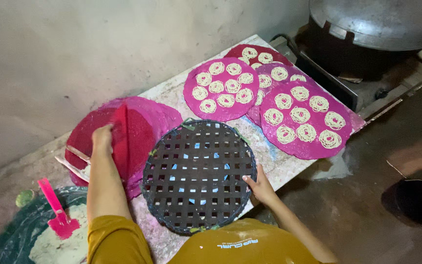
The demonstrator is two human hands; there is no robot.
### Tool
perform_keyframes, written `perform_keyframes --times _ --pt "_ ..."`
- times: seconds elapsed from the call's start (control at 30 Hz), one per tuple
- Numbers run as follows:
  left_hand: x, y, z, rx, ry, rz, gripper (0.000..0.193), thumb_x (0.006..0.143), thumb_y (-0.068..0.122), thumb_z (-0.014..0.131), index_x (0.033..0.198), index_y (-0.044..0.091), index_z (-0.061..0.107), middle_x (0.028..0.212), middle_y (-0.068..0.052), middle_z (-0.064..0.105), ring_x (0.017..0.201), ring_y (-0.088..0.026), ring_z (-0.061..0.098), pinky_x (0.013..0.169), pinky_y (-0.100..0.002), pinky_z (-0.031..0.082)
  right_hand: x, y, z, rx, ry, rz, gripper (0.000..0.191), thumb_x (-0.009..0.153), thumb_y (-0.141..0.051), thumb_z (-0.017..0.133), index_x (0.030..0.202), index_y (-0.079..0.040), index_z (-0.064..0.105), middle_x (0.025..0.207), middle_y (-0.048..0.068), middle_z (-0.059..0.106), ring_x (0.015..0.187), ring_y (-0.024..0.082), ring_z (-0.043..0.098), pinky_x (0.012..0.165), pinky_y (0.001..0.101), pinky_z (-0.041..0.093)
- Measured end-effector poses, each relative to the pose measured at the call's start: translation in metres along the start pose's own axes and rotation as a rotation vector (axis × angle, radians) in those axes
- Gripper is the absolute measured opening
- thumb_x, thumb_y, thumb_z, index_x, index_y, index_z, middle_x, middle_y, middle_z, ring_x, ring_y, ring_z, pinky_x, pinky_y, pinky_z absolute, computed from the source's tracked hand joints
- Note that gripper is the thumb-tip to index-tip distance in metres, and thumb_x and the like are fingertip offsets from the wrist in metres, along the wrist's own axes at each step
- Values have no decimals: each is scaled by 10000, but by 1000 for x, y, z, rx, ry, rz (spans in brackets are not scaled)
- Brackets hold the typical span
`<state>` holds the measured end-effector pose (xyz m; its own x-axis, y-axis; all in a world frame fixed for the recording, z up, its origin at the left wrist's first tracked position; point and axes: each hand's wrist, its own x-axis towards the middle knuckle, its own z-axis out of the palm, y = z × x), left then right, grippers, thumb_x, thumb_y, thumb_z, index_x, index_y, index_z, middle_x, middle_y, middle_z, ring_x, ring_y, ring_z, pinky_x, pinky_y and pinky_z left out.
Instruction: The person uses a manual dough extruder to pipe spiral-shaped dough onto purple circular mats. They repeatedly scoop dough into the extruder, squeeze it out in spirals, and place the filled mats aside.
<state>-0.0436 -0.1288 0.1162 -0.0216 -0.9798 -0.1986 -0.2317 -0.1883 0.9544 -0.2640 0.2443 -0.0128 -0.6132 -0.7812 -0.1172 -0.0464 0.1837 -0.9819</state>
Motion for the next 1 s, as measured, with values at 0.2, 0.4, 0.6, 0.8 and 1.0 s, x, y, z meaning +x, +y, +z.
perform_keyframes --times 0.2,0.4,0.6,0.8,1.0 --pt "-5 20 -16 688 516 408 387 1062 341 625 1009 -30 724 936 -308 685 802 -436 645 721 -565 492 -1 1 -5 81 -47 -48 653 921 -111 688 1470 -30 345 1315 137 624 1197 189 569 1048 341 439" --pt "-32 29 -5 711 445 799 277 1049 300 550 1027 89 728 882 -230 697 805 -478 668 679 -580 507 1 8 -3 -66 -69 -54 690 926 -105 703 1470 -41 284 1300 118 604 1173 176 571 1028 331 444" --pt "-65 9 31 904 147 718 459 1081 421 470 921 70 718 813 -235 687 716 -432 665 672 -553 508 8 23 5 294 -267 58 589 944 -74 644 1433 -55 316 1235 117 638 1092 173 604 922 351 519" --pt "-171 -124 100 684 -297 873 225 985 249 524 1061 174 722 994 -94 752 847 -301 729 694 -474 563 13 35 6 151 -249 -13 547 940 -59 673 1397 -30 373 1264 115 630 1139 175 605 976 330 508" --pt "-239 -214 106 598 -352 844 166 965 189 605 1078 102 692 957 -114 743 865 -292 728 720 -433 573 20 58 4 86 -296 -41 511 948 -67 677 1365 -42 383 1234 120 628 1103 190 615 965 345 507"
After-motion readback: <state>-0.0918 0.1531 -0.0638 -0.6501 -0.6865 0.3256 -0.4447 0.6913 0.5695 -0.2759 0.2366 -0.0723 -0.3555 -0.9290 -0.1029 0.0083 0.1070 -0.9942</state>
